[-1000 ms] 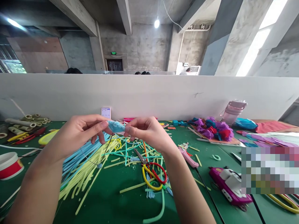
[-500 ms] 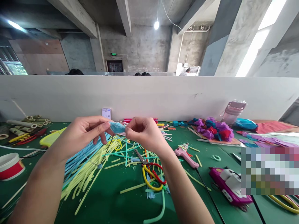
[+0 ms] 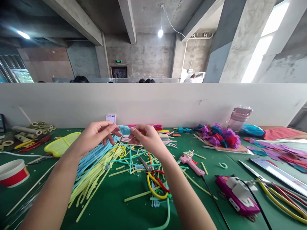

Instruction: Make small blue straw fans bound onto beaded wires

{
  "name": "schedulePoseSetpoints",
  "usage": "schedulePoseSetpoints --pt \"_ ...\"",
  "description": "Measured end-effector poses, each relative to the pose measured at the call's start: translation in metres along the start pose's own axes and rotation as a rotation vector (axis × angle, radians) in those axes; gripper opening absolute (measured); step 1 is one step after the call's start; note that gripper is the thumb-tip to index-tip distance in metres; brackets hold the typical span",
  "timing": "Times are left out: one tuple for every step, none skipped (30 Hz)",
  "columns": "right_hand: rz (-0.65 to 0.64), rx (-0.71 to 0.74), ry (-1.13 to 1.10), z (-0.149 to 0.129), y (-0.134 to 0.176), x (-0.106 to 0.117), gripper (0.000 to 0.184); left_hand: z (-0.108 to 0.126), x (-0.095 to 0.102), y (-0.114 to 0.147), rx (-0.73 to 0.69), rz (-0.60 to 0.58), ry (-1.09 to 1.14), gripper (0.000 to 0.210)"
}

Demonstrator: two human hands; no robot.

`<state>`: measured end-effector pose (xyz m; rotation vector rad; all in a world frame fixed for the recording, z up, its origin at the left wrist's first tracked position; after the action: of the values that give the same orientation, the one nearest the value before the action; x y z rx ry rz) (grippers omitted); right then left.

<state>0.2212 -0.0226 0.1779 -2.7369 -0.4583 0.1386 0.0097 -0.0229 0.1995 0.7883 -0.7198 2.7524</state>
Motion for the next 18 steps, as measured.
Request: schedulePoseSetpoints --pt "0.038 0.032 0.024 0.003 -0.002 0.001 0.044 -0.003 0.001 -0.001 0.009 0.012 0.004 0.038" --pt "0.077 0.060 0.048 0.007 -0.005 0.002 0.046 -0.005 0.002 -0.002 0.018 0.022 0.004 0.039" --pt "0.117 0.083 0.072 0.010 -0.007 0.004 0.048 -0.007 0.002 -0.004 0.023 0.026 -0.001 0.040" --pt "0.154 0.098 0.092 0.013 -0.009 0.006 0.050 -0.010 0.003 -0.005 0.025 0.025 -0.008 0.040" --pt "0.186 0.108 0.106 0.015 -0.010 0.008 0.051 -0.012 0.004 -0.006 0.025 0.021 -0.014 0.039" --pt "0.202 0.111 0.115 0.017 -0.011 0.009 0.053 -0.014 0.004 -0.007 0.025 0.015 -0.019 0.037" --pt "0.201 0.106 0.119 0.018 -0.011 0.010 0.054 -0.017 0.005 -0.008 0.026 0.010 -0.021 0.035" --pt "0.181 0.088 0.113 0.018 -0.011 0.010 0.054 -0.019 0.005 -0.010 0.027 0.011 -0.022 0.033" --pt "0.148 0.054 0.094 0.018 -0.011 0.009 0.055 -0.022 0.005 -0.011 0.029 0.017 -0.021 0.032" --pt "0.110 0.010 0.062 0.018 -0.010 0.008 0.056 -0.024 0.006 -0.012 0.031 0.027 -0.019 0.031" --pt "0.077 -0.036 0.026 0.018 -0.010 0.007 0.058 -0.026 0.006 -0.013 0.032 0.036 -0.018 0.030" --pt "0.055 -0.072 -0.006 0.018 -0.009 0.005 0.059 -0.028 0.006 -0.014 0.034 0.040 -0.018 0.030" --pt "0.044 -0.091 -0.026 0.018 -0.009 0.004 0.059 -0.029 0.005 -0.015 0.036 0.038 -0.019 0.030" --pt "0.039 -0.090 -0.028 0.019 -0.009 0.003 0.059 -0.030 0.005 -0.015 0.038 0.029 -0.019 0.030" --pt "0.037 -0.077 -0.013 0.019 -0.009 0.003 0.057 -0.030 0.004 -0.015 0.041 0.018 -0.017 0.030" --pt "0.039 -0.060 0.010 0.020 -0.010 0.003 0.055 -0.029 0.003 -0.015 0.045 0.009 -0.015 0.030" --pt "0.046 -0.045 0.029 0.021 -0.010 0.003 0.053 -0.029 0.003 -0.015 0.051 0.005 -0.011 0.030" --pt "0.058 -0.033 0.037 0.021 -0.011 0.003 0.052 -0.028 0.002 -0.015 0.058 0.007 -0.007 0.030"
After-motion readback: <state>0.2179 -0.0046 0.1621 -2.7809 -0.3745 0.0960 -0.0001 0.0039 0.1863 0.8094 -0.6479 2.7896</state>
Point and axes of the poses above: each hand's wrist, its own y-axis away from the middle knuckle, its own x-axis out of the back of the hand, z = x × y, the point moved 1 cm from there along -y, towards the middle knuckle, and after that the axes turned 11 degrees about -y, right-handed, at the moved point
